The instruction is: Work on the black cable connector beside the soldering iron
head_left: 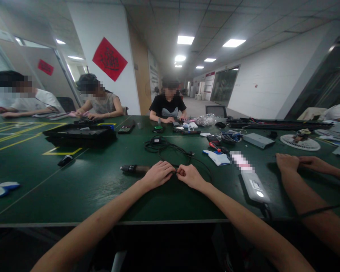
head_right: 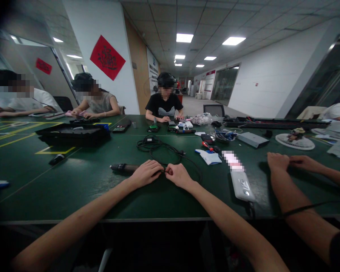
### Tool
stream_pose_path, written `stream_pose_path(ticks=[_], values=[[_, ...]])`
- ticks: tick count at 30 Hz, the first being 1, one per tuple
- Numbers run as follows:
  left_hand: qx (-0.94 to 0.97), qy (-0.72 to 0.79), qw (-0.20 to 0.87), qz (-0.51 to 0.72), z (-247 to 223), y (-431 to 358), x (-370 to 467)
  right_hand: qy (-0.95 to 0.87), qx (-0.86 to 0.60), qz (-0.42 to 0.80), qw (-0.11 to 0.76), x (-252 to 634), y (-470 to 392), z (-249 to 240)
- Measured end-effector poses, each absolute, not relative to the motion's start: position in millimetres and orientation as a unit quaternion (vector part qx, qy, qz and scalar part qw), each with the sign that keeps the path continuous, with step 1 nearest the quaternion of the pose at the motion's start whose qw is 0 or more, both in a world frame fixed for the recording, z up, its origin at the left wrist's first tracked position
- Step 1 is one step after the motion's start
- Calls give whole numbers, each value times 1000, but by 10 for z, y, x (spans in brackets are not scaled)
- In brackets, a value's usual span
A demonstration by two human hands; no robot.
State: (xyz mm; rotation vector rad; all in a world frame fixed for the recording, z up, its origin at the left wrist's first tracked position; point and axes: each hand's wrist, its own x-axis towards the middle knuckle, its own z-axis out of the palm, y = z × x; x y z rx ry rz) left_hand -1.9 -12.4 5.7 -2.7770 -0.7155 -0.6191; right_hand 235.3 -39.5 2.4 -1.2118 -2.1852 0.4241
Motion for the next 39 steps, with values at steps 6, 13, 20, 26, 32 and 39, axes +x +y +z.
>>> stream_pose_path(ticks=[6, 13, 20, 26, 32, 39], values=[[-940, -257, 87, -208, 83, -170, 9, -820, -456, 159, 307, 2323, -363, 11], [-941, -251, 105, -202, 90, -174, 25, -829, -444, 148, 305, 2312, -394, 39], [-942, -241, 114, -204, 98, -181, 25, -829, -446, 151, 301, 2305, -424, 80], [-940, -250, 125, -196, 105, -180, 15, -830, -447, 153, 297, 2310, -415, 68], [-947, -234, 117, -185, 120, -176, 19, -834, -445, 136, 298, 2321, -385, 34], [-949, -230, 108, -188, 117, -168, 21, -830, -443, 150, 302, 2327, -399, 46]])
